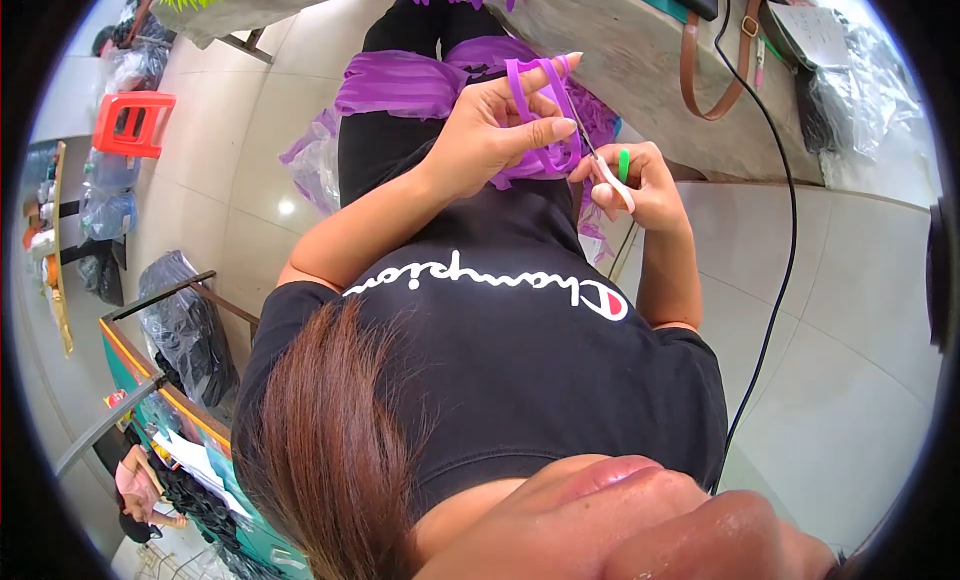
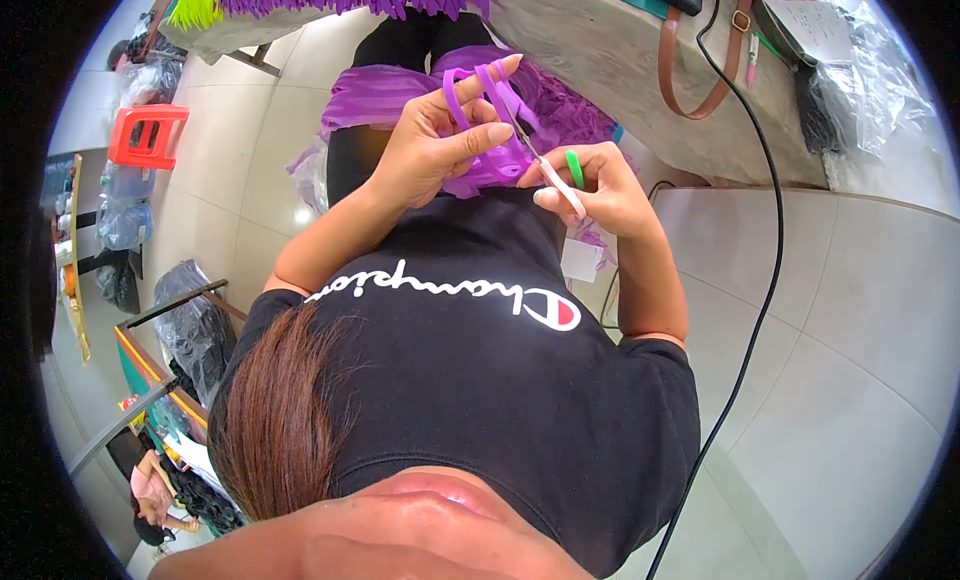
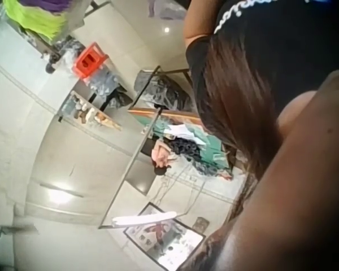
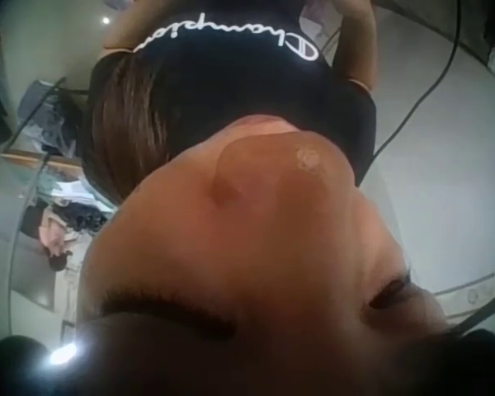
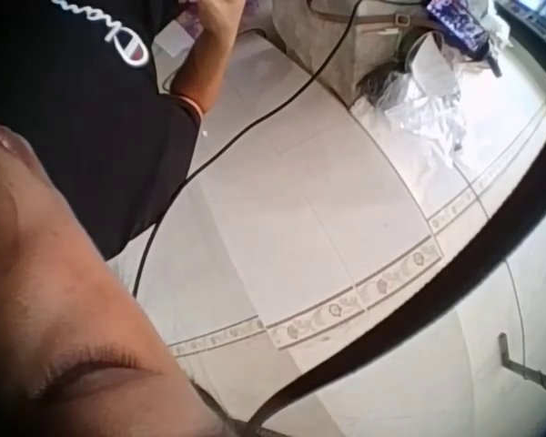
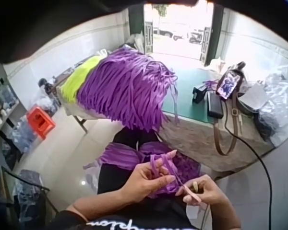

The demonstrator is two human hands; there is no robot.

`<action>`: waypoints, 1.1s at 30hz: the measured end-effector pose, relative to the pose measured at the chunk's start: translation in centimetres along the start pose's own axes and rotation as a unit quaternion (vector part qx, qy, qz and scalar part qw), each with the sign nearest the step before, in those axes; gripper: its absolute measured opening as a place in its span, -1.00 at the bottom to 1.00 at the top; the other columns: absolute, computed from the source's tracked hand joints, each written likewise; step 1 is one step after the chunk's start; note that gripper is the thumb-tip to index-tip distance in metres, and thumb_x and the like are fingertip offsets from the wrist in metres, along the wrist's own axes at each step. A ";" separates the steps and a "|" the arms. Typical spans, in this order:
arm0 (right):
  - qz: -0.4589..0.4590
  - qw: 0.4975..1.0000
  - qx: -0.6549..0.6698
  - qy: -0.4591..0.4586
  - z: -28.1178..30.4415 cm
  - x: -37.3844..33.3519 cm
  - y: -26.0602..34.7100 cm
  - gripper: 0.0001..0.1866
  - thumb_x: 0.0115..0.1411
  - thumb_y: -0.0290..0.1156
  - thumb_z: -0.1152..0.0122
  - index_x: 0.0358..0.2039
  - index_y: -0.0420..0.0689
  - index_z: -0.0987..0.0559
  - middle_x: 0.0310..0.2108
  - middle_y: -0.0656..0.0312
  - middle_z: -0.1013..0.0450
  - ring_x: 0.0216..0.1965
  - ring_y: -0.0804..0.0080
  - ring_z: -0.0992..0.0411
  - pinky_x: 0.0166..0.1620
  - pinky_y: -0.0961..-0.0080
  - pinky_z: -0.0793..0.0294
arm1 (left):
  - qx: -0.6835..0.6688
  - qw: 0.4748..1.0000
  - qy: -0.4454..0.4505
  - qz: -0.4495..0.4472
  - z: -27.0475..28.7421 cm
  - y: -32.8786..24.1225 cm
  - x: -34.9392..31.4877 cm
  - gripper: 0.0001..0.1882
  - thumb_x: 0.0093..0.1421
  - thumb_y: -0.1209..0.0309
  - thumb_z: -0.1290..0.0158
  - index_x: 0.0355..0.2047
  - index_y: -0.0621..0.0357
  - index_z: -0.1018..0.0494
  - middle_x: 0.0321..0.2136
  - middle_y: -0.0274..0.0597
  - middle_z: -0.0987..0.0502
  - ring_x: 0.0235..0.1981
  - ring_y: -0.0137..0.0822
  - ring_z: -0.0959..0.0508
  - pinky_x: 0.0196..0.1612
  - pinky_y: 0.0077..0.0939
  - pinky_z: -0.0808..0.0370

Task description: Assembling purple plastic fringe into bundles using a green tool.

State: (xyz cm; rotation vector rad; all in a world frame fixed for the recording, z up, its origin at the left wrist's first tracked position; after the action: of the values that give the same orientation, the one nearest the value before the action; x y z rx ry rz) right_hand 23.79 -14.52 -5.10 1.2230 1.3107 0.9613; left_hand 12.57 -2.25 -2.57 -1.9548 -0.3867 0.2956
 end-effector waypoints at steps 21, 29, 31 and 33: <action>0.067 0.971 -0.027 -0.229 4.8 0.3 -0.1 -0.68 -0.04 -0.48 -0.41 -0.25 -0.21 -0.53 -0.46 0.41 -0.41 -0.45 0.70 -0.34 -0.40 0.75 -0.26 | -0.181 0.949 -0.244 -0.084 7.5 -0.1 0.8 -0.42 0.18 0.51 -0.11 0.20 -0.12 -0.25 -0.41 -0.44 -0.49 -0.73 -0.71 -0.12 -0.73 -0.77 -0.01; 0.274 0.924 -0.056 -0.260 4.6 2.2 9.7 -0.68 -0.02 -0.52 -0.37 -0.23 -0.27 -0.50 -0.46 0.28 -0.48 -0.43 0.56 -0.46 -0.35 0.68 -0.42 | -0.241 0.925 -0.285 -0.072 10.1 1.8 1.2 -0.36 0.16 0.47 -0.15 0.21 -0.14 -0.17 -0.38 -0.30 -0.54 -0.75 -0.65 -0.14 -0.73 -0.73 -0.02; 0.323 0.903 -0.138 -0.247 3.2 4.5 13.3 -0.68 -0.01 -0.48 -0.40 -0.25 -0.27 -0.52 -0.46 0.28 -0.49 -0.47 0.58 -0.47 -0.38 0.69 -0.44 | -0.227 0.924 -0.300 -0.074 10.6 2.1 1.1 -0.43 0.20 0.30 -0.14 0.18 -0.11 -0.18 -0.31 -0.23 -0.53 -0.73 -0.62 -0.15 -0.74 -0.73 -0.03; 0.369 0.893 -0.158 -0.205 0.4 6.6 17.2 -0.72 0.02 -0.40 -0.40 -0.29 -0.25 -0.55 -0.46 0.29 -0.51 -0.53 0.59 -0.46 -0.40 0.71 -0.44 | -0.263 0.916 -0.296 -0.067 11.0 2.4 0.9 -0.46 0.21 0.19 -0.11 0.16 -0.09 -0.20 -0.30 -0.21 -0.52 -0.73 -0.62 -0.15 -0.73 -0.73 -0.03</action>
State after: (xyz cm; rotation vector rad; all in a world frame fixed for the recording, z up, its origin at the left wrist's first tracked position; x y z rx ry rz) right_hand 27.06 -5.45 10.54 1.5816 0.3117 1.2852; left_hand 9.60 6.43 -9.21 -2.3184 -1.0821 0.7636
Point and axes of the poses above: each hand's wrist, its own x-axis towards the middle knuckle, its own z-axis out of the back of the hand, y = z × x, the point moved 6 cm from there along x, towards the middle knuckle
